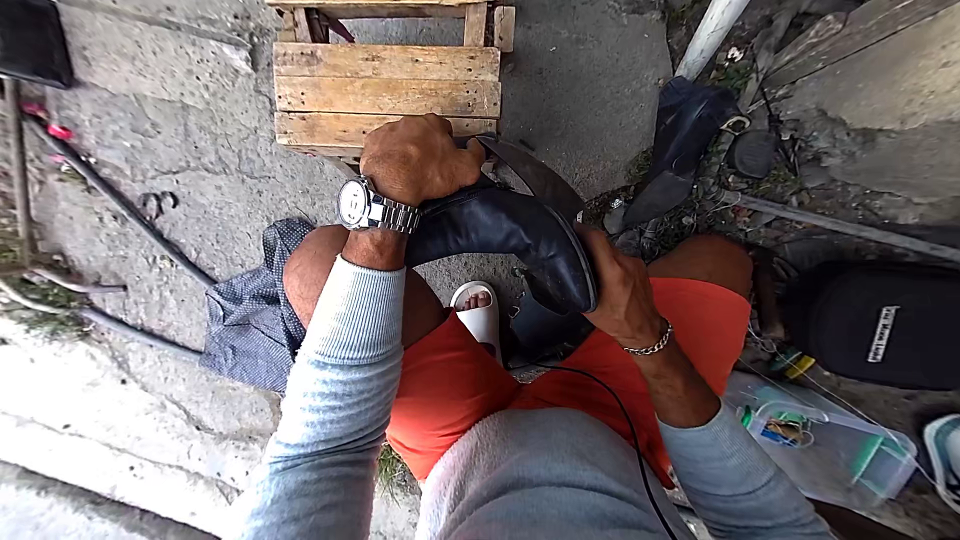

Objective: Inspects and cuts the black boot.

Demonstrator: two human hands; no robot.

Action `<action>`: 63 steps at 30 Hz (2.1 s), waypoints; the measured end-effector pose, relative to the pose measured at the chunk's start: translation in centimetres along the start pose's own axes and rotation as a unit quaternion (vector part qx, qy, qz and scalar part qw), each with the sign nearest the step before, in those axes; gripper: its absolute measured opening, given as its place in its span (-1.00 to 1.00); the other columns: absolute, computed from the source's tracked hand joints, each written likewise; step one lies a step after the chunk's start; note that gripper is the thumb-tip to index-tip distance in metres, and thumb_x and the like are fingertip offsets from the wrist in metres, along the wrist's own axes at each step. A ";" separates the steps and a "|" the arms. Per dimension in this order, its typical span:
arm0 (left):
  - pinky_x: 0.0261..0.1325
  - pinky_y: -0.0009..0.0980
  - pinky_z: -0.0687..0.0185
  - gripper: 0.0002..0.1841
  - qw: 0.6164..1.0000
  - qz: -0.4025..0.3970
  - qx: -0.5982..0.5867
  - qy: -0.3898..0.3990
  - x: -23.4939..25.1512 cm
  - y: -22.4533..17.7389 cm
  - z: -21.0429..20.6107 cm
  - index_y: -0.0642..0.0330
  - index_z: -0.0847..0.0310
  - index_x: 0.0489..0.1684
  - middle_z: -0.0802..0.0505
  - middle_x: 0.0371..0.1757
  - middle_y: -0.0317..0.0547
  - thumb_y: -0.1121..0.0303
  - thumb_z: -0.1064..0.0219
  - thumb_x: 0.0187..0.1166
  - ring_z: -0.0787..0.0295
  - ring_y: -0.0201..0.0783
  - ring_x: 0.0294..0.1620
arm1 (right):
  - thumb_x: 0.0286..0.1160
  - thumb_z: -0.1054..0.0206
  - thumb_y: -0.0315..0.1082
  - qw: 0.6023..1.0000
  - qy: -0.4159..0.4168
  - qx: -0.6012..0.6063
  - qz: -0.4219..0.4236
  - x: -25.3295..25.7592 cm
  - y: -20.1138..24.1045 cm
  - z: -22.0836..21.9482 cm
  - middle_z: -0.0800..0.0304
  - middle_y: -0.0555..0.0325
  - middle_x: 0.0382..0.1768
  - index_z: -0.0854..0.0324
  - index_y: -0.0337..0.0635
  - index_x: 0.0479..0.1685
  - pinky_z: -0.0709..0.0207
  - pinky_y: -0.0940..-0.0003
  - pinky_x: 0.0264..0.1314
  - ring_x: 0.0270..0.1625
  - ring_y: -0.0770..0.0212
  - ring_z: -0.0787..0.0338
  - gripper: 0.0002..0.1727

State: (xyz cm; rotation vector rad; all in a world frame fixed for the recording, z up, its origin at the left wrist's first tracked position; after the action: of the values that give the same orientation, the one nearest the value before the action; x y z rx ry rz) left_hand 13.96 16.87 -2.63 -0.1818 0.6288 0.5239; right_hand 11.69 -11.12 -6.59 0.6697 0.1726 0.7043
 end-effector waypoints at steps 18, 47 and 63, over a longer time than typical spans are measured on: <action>-0.28 0.33 -0.53 -0.33 0.999 -0.043 -0.004 -0.010 0.2 1.1 0.5 -0.03 -0.73 -0.19 -0.81 -0.30 0.09 -0.44 0.01 0.42 -0.80 0.21 -0.16 | 0.70 -0.21 -0.01 0.992 -0.040 0.004 -0.121 -4.1 -5.2 6.9 -0.83 -0.18 -0.07 -0.49 -0.22 0.59 -0.70 -0.02 -0.19 -0.22 0.05 -0.82 -0.39; -0.20 0.39 -0.51 -0.28 0.999 0.032 0.017 -0.021 0.1 0.5 1.1 0.09 -0.75 -0.26 -0.83 -0.18 0.27 -0.44 -0.04 0.34 -0.80 0.33 -0.01 | 0.77 -0.12 -0.12 0.999 0.026 0.022 0.010 -1.0 0.3 2.1 -0.83 -0.11 0.23 -0.51 -0.27 0.60 -0.75 0.08 0.07 0.11 0.06 -0.88 -0.45; -0.20 0.38 -0.51 -0.28 0.999 0.032 0.020 -0.024 0.0 0.4 1.1 0.10 -0.73 -0.26 -0.82 -0.18 0.26 -0.44 -0.05 0.32 -0.79 0.32 -0.01 | 0.78 -0.10 -0.12 1.000 0.024 0.014 -0.004 -1.0 0.4 1.9 -0.84 -0.15 0.20 -0.50 -0.29 0.60 -0.75 0.04 0.04 0.10 0.01 -0.89 -0.44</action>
State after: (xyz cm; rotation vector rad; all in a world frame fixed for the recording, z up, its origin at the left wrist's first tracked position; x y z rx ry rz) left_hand 14.35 17.55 -1.75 -0.1115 0.5984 0.5764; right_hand 11.34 -12.50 -4.93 0.6780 0.2299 0.7113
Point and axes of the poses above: each hand's wrist, its own x-axis towards the middle knuckle, its own z-axis out of the back of the hand, y = z × x, the point moved 9 cm from there along x, towards the middle knuckle
